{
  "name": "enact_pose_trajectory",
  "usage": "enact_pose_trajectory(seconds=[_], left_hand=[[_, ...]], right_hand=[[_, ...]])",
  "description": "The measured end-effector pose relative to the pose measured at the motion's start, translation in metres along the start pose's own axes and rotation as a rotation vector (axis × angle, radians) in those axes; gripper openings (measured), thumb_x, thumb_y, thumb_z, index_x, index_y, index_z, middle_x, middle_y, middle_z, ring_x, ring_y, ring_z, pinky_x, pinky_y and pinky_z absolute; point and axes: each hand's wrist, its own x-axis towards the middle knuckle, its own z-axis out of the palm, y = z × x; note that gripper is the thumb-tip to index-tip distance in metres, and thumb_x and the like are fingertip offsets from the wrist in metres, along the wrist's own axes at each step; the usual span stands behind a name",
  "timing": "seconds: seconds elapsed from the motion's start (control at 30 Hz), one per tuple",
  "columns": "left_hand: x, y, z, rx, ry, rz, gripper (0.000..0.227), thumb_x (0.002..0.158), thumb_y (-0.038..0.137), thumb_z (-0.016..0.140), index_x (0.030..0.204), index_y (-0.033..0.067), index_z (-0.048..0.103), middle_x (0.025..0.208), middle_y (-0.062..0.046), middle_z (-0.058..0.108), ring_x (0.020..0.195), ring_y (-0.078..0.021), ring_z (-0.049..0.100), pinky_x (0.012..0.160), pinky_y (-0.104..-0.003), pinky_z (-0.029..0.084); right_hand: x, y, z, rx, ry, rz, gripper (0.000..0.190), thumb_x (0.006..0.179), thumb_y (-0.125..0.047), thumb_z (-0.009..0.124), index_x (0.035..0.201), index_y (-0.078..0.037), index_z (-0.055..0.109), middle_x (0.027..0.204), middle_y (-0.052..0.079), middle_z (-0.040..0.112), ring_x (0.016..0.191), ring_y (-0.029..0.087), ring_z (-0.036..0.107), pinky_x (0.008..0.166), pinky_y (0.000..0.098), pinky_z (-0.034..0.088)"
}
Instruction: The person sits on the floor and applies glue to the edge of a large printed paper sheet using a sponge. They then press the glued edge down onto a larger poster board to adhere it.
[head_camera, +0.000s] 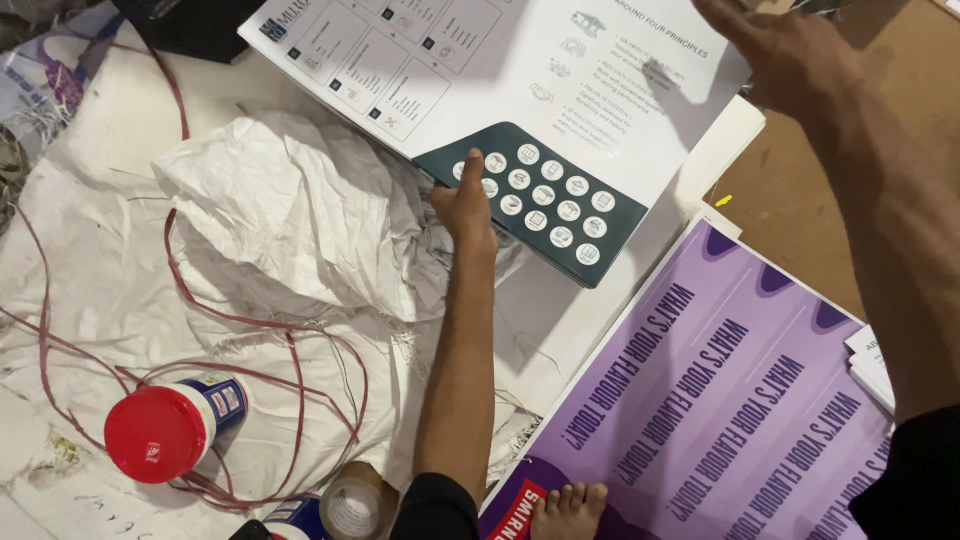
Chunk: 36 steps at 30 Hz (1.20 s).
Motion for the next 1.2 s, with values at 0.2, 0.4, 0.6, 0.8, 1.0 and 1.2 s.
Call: enact_pose_trajectory(seconds=[0.2, 0.4, 0.6, 0.8, 1.0, 1.2], left_hand=[[-0.018, 0.019, 0.0, 0.032, -0.036, 0.108, 0.064, 0.087, 0.021, 0.078, 0.134, -0.013, 0.05, 0.129, -0.026, 0.059, 0.113, -0.0294, 0.061, 0.094, -0.039, 0.051], [-0.075, 0.05, -0.019, 0.074, -0.083, -0.047, 0.098, 0.085, 0.018, 0.069, 0.161, 0.0091, 0.007, 0.162, -0.024, 0.023, 0.144, -0.0362, 0.037, 0.116, -0.045, 0.038], [-0.065, 0.023, -0.005, 0.285, -0.141, -0.024, 0.088, 0.091, 0.007, 0.051, 0.162, 0.004, -0.001, 0.164, -0.029, 0.025, 0.147, -0.0374, 0.039, 0.119, -0.04, 0.033], [-0.058, 0.0, -0.002, 0.32, -0.102, 0.108, 0.083, 0.094, 0.005, 0.047, 0.16, -0.0042, -0.003, 0.166, -0.031, 0.014, 0.153, -0.0383, 0.027, 0.123, -0.04, 0.024], [-0.047, -0.016, -0.016, 0.332, -0.199, 0.181, 0.083, 0.094, 0.006, 0.044, 0.158, -0.0071, -0.008, 0.164, -0.034, 0.014, 0.152, -0.0396, 0.027, 0.123, -0.04, 0.023], [-0.037, -0.03, -0.023, 0.493, -0.207, 0.331, 0.085, 0.099, 0.008, 0.049, 0.156, -0.0109, -0.012, 0.165, -0.039, 0.001, 0.156, -0.0453, 0.014, 0.126, -0.044, 0.015]], right_hand=[[-0.001, 0.0, 0.002, -0.048, -0.02, 0.004, 0.124, 0.072, -0.004, 0.088, 0.177, -0.027, 0.025, 0.137, 0.02, 0.067, 0.09, 0.035, 0.074, 0.078, 0.0433, 0.061], [-0.002, -0.011, -0.016, -0.073, -0.016, -0.008, 0.125, 0.065, -0.002, 0.088, 0.172, -0.025, 0.028, 0.135, 0.019, 0.067, 0.092, 0.036, 0.073, 0.074, 0.0444, 0.059], [0.001, 0.001, -0.002, -0.074, -0.022, -0.01, 0.127, 0.07, 0.001, 0.086, 0.179, -0.027, 0.028, 0.123, 0.019, 0.072, 0.092, 0.035, 0.073, 0.076, 0.0439, 0.059], [0.002, 0.006, 0.002, -0.033, -0.07, 0.073, 0.122, 0.071, 0.002, 0.084, 0.175, -0.029, 0.03, 0.12, 0.02, 0.072, 0.09, 0.038, 0.073, 0.076, 0.0466, 0.059], [0.003, 0.002, -0.002, 0.034, 0.124, -0.098, 0.104, 0.069, 0.001, 0.08, 0.163, -0.023, 0.044, 0.132, 0.02, 0.068, 0.106, 0.04, 0.069, 0.083, 0.0475, 0.056], [-0.006, -0.008, -0.005, 0.104, 0.066, 0.017, 0.099, 0.078, 0.002, 0.073, 0.168, -0.025, 0.042, 0.146, 0.018, 0.062, 0.107, 0.043, 0.065, 0.093, 0.0539, 0.051]])
